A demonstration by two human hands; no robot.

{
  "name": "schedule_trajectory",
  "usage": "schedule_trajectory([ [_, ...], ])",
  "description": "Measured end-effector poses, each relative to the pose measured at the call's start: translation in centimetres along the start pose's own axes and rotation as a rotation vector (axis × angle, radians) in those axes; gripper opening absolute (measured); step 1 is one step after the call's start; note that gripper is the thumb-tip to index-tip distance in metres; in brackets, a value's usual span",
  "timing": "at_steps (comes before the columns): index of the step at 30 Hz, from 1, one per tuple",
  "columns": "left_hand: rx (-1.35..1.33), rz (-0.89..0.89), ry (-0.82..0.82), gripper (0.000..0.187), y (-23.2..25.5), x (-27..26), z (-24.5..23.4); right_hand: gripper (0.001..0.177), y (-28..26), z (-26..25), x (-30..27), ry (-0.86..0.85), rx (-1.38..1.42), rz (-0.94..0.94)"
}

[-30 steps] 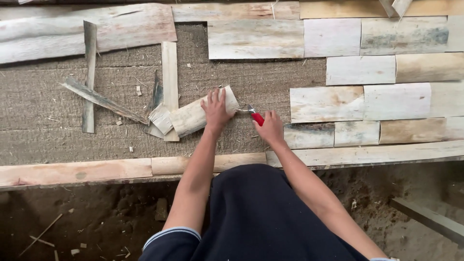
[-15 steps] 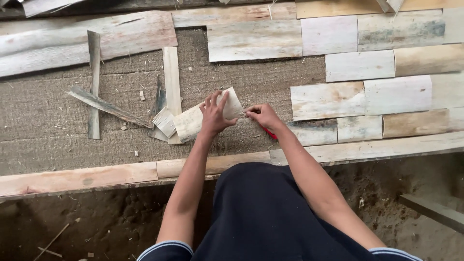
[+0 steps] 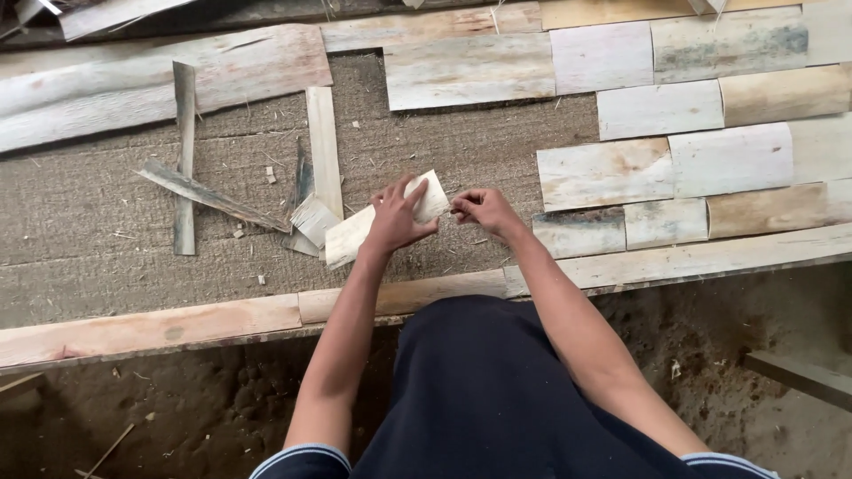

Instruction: The person uses a red utility knife to cut small pieces of wood on a workbench. They measure and mark a longer plank, then cut it into smaller sections, placing the finished pieces into a growing stack.

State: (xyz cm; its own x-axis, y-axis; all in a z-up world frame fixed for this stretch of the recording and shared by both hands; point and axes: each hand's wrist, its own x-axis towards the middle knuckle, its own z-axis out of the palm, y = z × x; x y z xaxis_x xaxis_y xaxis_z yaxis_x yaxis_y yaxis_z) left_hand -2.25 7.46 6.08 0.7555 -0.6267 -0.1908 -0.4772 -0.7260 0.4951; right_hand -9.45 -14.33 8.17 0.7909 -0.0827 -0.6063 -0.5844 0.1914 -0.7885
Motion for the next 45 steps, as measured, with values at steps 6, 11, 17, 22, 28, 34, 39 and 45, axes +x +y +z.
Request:
schedule_trajectory([
  [6,-0.045,0.253,0.219,0.06,-0.8,-0.1,1.9,0.02,0.0,1.5,0.1,0.01,0.034,-0.08],
  [11,0.029,0.384,0.428,0.019,-2.3,0.7,4.1,0.023,-1.7,2.6,-1.1,0.001,-0.029,-0.185],
  [17,0.014,0.284,0.33,0.014,-0.3,-0.6,-1.0,0.014,-2.4,3.2,-0.7,0.065,-0.29,-0.408],
  [22,-0.081,0.05,0.058,0.019,-1.5,-0.2,-2.0,0.006,-2.1,2.7,-0.2,0.255,-0.246,-0.476],
  [28,-0.32,-0.134,0.118,0.014,-5.7,-0.7,-2.8,0.011,-2.4,4.2,-0.1,0.443,-0.247,-0.417],
  [34,-0.61,-0.147,0.306,0.016,-3.7,-0.1,-6.3,0.064,10.5,4.9,5.0,-0.255,0.398,-0.1],
  [39,-0.988,-0.163,0.687,0.005,-3.6,2.0,-6.4,0.063,5.2,4.2,-0.8,-0.091,0.357,0.167],
  [45,-1.263,-0.313,0.588,0.031,-2.9,4.2,-2.0,0.047,2.5,-5.1,-2.2,0.09,-0.08,0.016],
])
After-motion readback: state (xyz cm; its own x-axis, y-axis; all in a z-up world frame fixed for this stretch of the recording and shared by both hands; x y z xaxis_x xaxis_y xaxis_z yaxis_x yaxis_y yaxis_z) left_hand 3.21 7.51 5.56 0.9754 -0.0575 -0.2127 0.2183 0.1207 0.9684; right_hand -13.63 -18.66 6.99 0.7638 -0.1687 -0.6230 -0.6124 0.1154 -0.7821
